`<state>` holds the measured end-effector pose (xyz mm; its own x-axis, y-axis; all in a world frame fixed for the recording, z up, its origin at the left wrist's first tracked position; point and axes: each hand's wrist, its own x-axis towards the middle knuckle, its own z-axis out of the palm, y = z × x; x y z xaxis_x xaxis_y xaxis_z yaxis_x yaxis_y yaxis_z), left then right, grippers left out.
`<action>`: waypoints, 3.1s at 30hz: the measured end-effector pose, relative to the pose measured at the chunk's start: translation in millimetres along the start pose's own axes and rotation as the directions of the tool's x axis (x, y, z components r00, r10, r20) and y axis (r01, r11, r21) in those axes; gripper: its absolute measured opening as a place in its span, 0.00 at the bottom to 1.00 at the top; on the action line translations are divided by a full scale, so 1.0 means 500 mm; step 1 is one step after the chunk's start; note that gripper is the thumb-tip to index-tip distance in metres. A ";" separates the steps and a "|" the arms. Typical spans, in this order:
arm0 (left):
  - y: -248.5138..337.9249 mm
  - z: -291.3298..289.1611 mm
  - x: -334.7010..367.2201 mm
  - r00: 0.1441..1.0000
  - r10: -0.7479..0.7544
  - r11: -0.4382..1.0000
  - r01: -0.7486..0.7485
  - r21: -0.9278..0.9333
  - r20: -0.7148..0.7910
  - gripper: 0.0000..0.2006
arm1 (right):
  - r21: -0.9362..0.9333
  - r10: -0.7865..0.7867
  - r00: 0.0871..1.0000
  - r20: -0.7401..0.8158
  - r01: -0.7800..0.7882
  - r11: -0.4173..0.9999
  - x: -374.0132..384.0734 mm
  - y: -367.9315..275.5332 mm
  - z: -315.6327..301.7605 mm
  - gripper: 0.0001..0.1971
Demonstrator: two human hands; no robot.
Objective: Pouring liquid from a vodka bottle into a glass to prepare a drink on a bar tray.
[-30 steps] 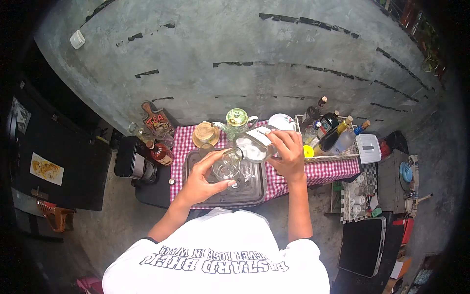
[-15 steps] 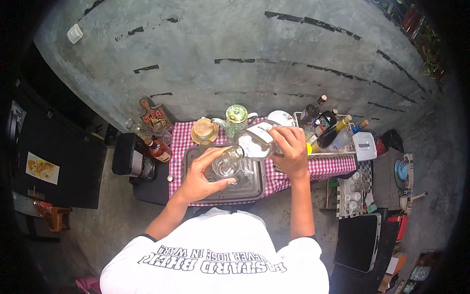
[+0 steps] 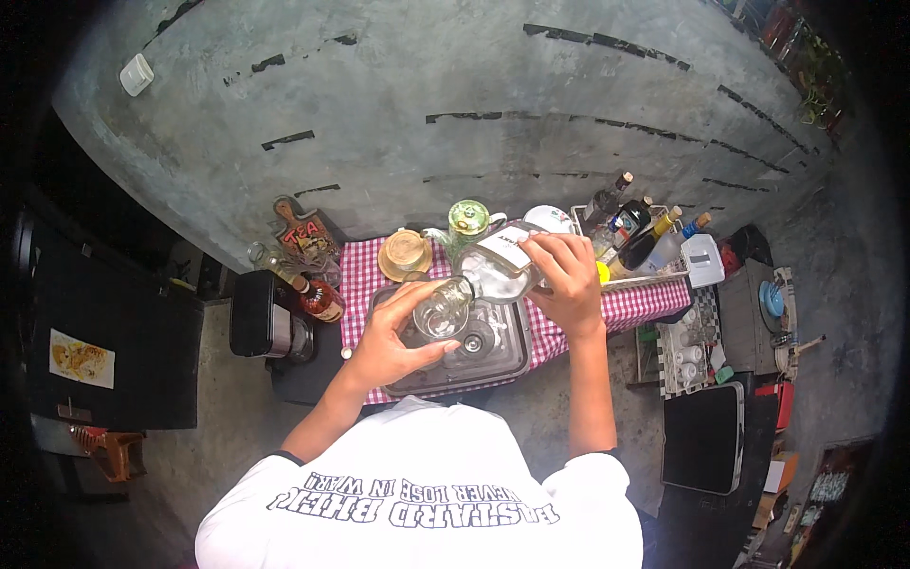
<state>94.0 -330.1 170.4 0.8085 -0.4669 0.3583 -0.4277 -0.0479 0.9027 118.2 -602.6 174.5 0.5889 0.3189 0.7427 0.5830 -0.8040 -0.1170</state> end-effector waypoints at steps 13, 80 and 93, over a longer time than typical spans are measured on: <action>-0.010 -0.099 -0.032 0.998 0.051 0.998 -0.052 0.023 0.021 0.34 | -0.059 -0.003 1.000 0.004 0.003 0.998 0.050 -0.089 0.034 0.31; -0.032 -0.059 -0.004 0.999 0.018 0.999 -0.016 -0.033 0.037 0.37 | -0.081 -0.019 0.995 -0.094 0.011 0.997 0.061 -0.040 0.029 0.28; -0.028 -0.066 -0.003 0.999 0.021 0.999 -0.020 -0.040 0.050 0.36 | -0.072 -0.013 0.995 -0.098 0.006 0.997 0.069 -0.052 0.026 0.29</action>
<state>112.3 -299.7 165.1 0.7780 -0.5112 0.3652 -0.4271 -0.0039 0.9042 130.6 -564.2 194.6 0.5232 0.2787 0.8053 0.5451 -0.8359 -0.0648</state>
